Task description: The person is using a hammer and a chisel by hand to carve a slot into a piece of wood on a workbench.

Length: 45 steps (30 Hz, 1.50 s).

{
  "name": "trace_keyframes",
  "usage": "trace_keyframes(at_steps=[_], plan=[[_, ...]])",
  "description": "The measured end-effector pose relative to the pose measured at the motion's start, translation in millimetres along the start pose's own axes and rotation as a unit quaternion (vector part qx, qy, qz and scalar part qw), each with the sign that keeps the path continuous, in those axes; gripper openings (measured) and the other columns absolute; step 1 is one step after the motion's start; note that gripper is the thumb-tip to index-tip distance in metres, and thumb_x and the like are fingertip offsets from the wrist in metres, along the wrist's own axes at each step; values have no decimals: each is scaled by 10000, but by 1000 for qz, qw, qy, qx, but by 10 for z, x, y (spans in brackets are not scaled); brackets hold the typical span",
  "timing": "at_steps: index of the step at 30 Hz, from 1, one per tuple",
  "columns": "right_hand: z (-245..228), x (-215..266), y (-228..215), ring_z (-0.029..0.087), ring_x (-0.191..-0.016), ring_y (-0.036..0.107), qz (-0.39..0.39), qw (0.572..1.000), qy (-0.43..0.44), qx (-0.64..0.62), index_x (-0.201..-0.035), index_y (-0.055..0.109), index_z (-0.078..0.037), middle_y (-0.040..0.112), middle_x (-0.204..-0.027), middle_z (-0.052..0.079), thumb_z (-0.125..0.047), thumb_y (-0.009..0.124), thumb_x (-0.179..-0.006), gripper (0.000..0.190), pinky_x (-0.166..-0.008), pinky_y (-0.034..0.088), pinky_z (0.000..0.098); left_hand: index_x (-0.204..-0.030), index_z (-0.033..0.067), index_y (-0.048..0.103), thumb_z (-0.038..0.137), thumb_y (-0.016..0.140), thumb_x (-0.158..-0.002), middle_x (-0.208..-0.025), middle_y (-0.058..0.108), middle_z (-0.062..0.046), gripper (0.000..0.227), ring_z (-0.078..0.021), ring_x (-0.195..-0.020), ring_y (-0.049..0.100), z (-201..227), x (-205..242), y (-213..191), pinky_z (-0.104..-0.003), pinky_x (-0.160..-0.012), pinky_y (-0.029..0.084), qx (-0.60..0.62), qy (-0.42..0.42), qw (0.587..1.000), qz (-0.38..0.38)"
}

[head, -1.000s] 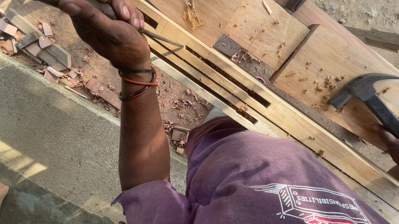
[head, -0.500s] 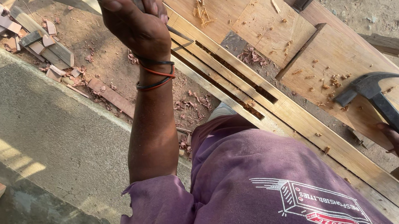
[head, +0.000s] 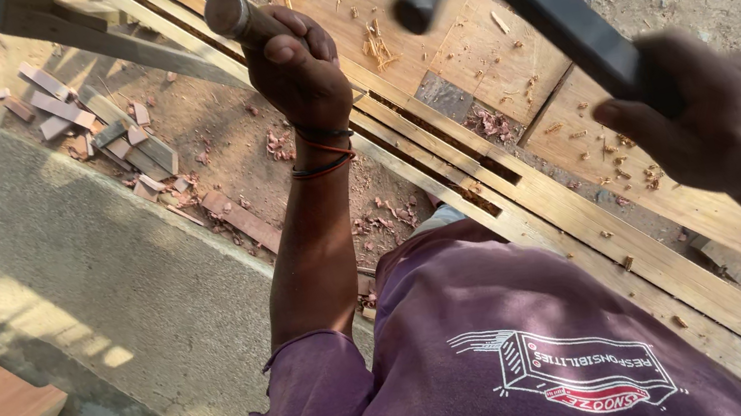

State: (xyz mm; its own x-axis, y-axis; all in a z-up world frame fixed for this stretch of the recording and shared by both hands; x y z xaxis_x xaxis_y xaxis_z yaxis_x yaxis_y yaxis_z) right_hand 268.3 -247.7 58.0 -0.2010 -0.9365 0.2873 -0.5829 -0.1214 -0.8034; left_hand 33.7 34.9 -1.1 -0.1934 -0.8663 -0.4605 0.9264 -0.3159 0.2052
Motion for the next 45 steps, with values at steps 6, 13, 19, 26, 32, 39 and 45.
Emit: trace_keyframes(at_steps=[6, 13, 19, 26, 32, 39, 45], plan=[[-1511, -242, -895, 269, -631, 697, 148, 949, -278, 20, -1429, 419, 16, 678, -815, 171, -241, 745, -965, 623, -520, 569, 351, -1004, 67, 465, 677, 470, -1034, -865, 484, -5, 610, -93, -630, 476, 70, 13, 64, -243, -527, 422, -19, 35, 999, -2], [-1846, -227, -1112, 301, -648, 712, 143, 944, -299, 5, -1502, 380, 9, 698, -848, 195, -228, 749, -967, 691, -540, 572, 387, -953, 82, 458, 589, 387, -1106, -766, 436, -11, 534, -89, -560, 445, 31, -77, -66, -246, -491, 405, -91, 56, 992, 72], [-1585, -331, -845, 288, -694, 729, 136, 948, -286, -17, -1488, 410, -29, 704, -840, 158, -267, 729, -1007, 625, -589, 591, 387, -927, 67, 461, 665, 354, -1050, -639, 434, -24, 619, -118, -473, 431, -5, -97, -420, -266, -396, 394, -7, 14, 995, 97], [-1515, -302, -861, 273, -639, 702, 118, 952, -281, -24, -1569, 334, -42, 694, -878, 189, -311, 708, -986, 743, -556, 580, 383, -931, 78, 462, 749, 353, -1013, -651, 462, -22, 685, -97, -473, 460, 84, -118, -138, -245, -383, 421, -73, 33, 995, 53], [-1549, -262, -795, 154, -459, 534, 97, 946, -298, 83, -1636, 245, -127, 625, -810, 124, -377, 641, -966, 817, -377, 457, 324, -978, 55, 484, 672, 441, -1046, -769, 487, -5, 622, -83, -580, 479, 141, 56, 94, -224, -525, 424, -77, 42, 995, 37], [-1366, -415, -461, 180, -410, 522, -5, 966, -187, 179, -1658, 247, -365, 588, -863, 128, -419, 608, -952, 795, -334, 465, 340, -962, 92, 519, 664, 268, -1111, -839, 560, -21, 643, -132, -753, 556, 386, 92, 84, -253, -706, 472, -285, 145, 946, 57], [-1449, -302, -625, 157, -437, 509, 83, 947, -284, 126, -1628, 281, -224, 594, -786, 110, -404, 648, -979, 767, -362, 452, 329, -923, 90, 466, 711, 304, -1053, -662, 465, -6, 655, -75, -543, 469, 194, 120, 36, -220, -523, 413, -216, 47, 973, 62]])
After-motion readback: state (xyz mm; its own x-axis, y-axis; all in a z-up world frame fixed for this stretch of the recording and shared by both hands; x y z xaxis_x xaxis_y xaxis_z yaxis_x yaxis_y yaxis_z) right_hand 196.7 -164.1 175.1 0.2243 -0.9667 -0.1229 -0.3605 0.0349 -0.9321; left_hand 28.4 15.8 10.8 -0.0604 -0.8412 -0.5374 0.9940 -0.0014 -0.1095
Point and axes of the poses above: each hand's wrist, its own x-axis away from the middle knuckle, its own y-axis out of the palm, z = x × y, the point moved 7 cm from there along -x, towards the middle knuckle
